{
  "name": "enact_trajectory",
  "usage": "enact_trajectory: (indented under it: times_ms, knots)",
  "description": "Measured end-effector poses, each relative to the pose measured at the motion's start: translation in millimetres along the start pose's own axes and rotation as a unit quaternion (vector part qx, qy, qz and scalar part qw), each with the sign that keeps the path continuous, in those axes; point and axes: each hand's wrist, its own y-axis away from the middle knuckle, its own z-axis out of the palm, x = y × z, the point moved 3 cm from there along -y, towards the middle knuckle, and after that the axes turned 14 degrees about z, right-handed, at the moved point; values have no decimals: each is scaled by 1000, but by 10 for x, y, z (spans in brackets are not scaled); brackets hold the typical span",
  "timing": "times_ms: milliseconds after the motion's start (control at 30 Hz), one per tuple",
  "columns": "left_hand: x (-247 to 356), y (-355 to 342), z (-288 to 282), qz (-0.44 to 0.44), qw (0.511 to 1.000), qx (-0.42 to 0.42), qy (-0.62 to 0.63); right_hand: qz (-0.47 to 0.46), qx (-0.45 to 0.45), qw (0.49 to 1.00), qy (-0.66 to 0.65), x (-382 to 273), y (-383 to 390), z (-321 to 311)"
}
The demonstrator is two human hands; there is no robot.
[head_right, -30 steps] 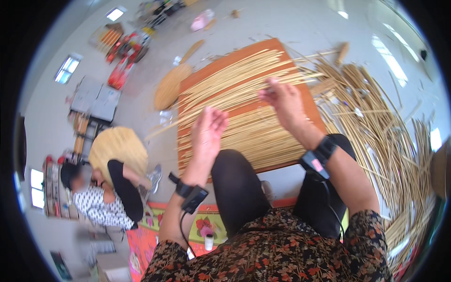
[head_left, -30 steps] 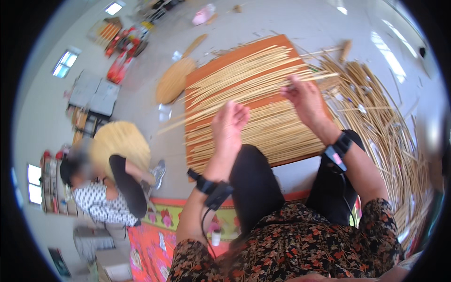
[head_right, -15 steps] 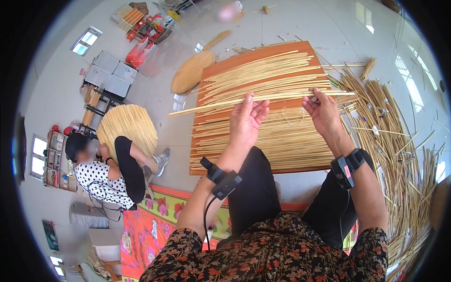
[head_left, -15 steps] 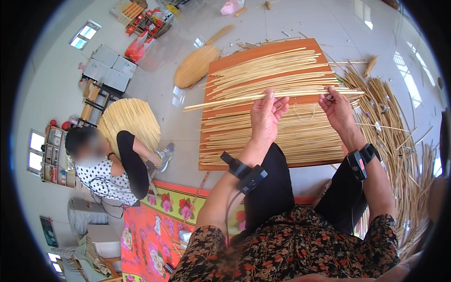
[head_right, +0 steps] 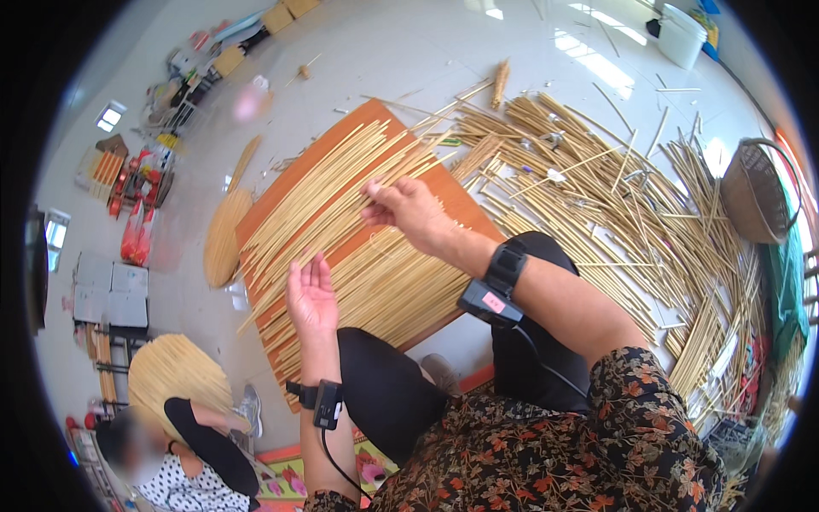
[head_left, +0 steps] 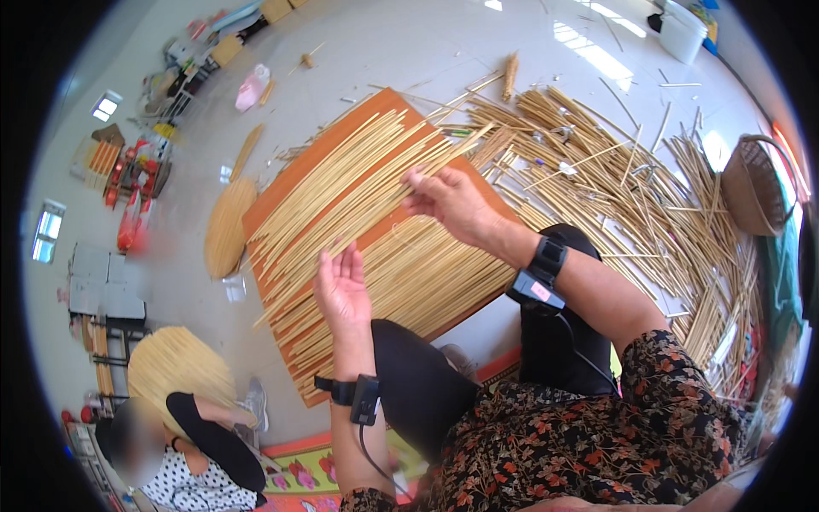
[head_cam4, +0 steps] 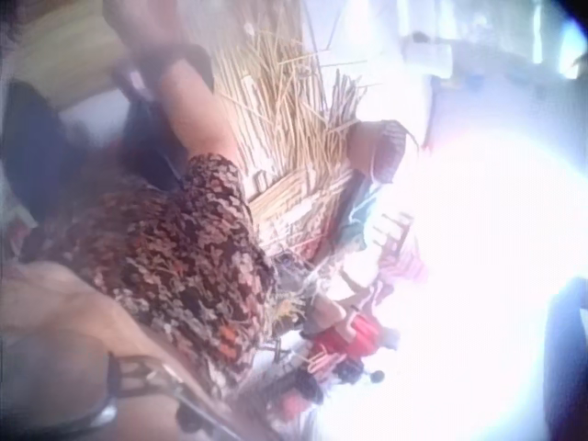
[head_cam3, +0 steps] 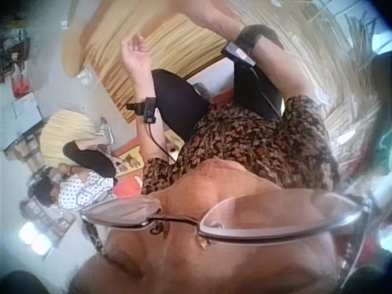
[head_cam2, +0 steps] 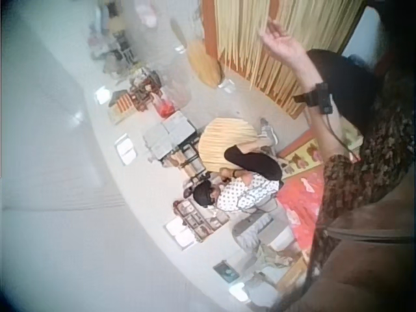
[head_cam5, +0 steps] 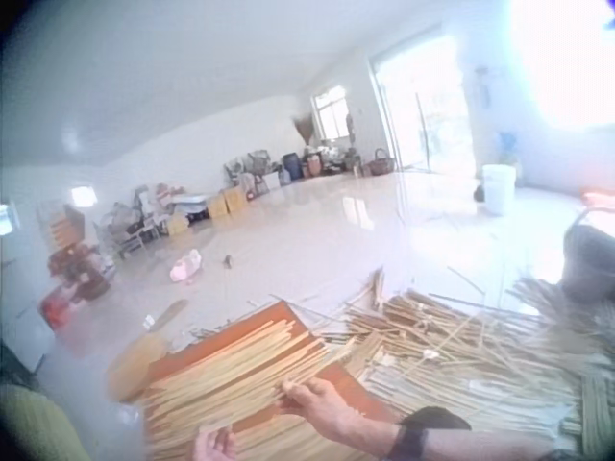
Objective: The person sits on a mat and weaves thin bamboo strips into a flat mat using a string. They repeatedly pick up strips, align them, and tie them together to form a woven structure.
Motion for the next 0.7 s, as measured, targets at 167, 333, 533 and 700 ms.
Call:
enact_trajectory:
  times_ms: [167,333,533,700]
  knots:
    - [-5,-10,-43,2,1000,0,-20,-4,-20,1000,15,63,-17,0]
    - [17,6,-37,4,999,-4,-34,12,-33,999,28,141,2,77]
    - [-4,27,21,3,999,-20,-50,28,-50,997,50,187,-12,88]
    - [8,41,42,4,998,-27,-63,31,-33,999,19,156,4,119]
